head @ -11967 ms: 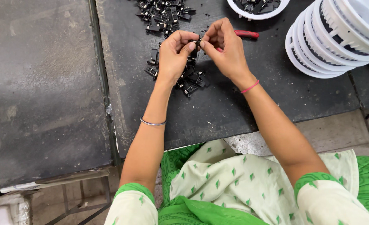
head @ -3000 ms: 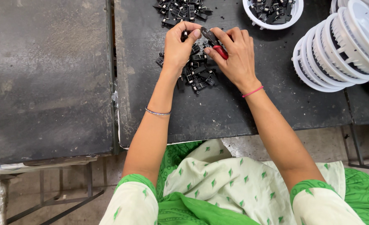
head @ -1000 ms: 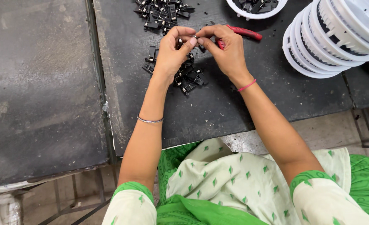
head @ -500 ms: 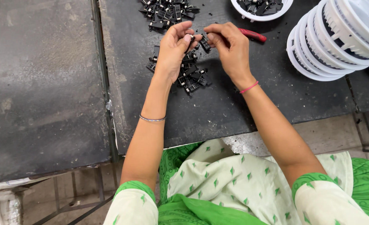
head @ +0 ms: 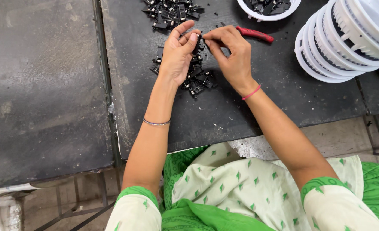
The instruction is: The person picks small black plastic switch components one at a time from a pile on the workbench, trims or presses them with red-handled pliers, and places the processed pieces into a white bowl beside the pile, repeating the cycle continuously.
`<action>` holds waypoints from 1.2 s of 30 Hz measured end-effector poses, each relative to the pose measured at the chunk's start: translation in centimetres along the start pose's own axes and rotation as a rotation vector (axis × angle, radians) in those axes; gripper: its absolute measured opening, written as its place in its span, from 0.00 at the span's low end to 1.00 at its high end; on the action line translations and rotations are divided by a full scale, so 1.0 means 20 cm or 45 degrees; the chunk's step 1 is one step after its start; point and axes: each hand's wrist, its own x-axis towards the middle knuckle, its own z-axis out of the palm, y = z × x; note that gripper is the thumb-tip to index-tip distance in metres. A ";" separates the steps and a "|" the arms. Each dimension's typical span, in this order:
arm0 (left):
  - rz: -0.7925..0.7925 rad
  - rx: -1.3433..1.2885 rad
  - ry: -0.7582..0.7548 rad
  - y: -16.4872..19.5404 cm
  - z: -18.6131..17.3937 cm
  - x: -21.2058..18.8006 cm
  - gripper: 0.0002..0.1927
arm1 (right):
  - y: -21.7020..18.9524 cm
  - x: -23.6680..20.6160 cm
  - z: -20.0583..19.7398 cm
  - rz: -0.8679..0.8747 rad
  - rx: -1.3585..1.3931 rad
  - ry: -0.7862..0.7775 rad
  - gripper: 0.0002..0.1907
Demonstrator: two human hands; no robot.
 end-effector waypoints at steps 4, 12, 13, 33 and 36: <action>0.007 -0.045 -0.046 -0.01 0.01 0.00 0.27 | 0.04 -0.01 0.03 0.175 0.270 0.016 0.08; 0.040 0.063 -0.029 -0.02 0.02 0.00 0.27 | 0.10 -0.02 0.02 0.209 0.332 -0.015 0.12; 0.074 0.098 -0.020 -0.02 0.02 0.00 0.26 | 0.10 -0.02 0.02 0.199 0.317 -0.012 0.12; 0.159 0.306 -0.062 0.01 0.00 -0.02 0.22 | 0.06 -0.04 0.00 -0.177 -0.167 -0.107 0.10; 0.229 0.353 -0.016 0.00 0.03 -0.03 0.21 | 0.09 -0.03 0.02 0.179 0.380 -0.011 0.13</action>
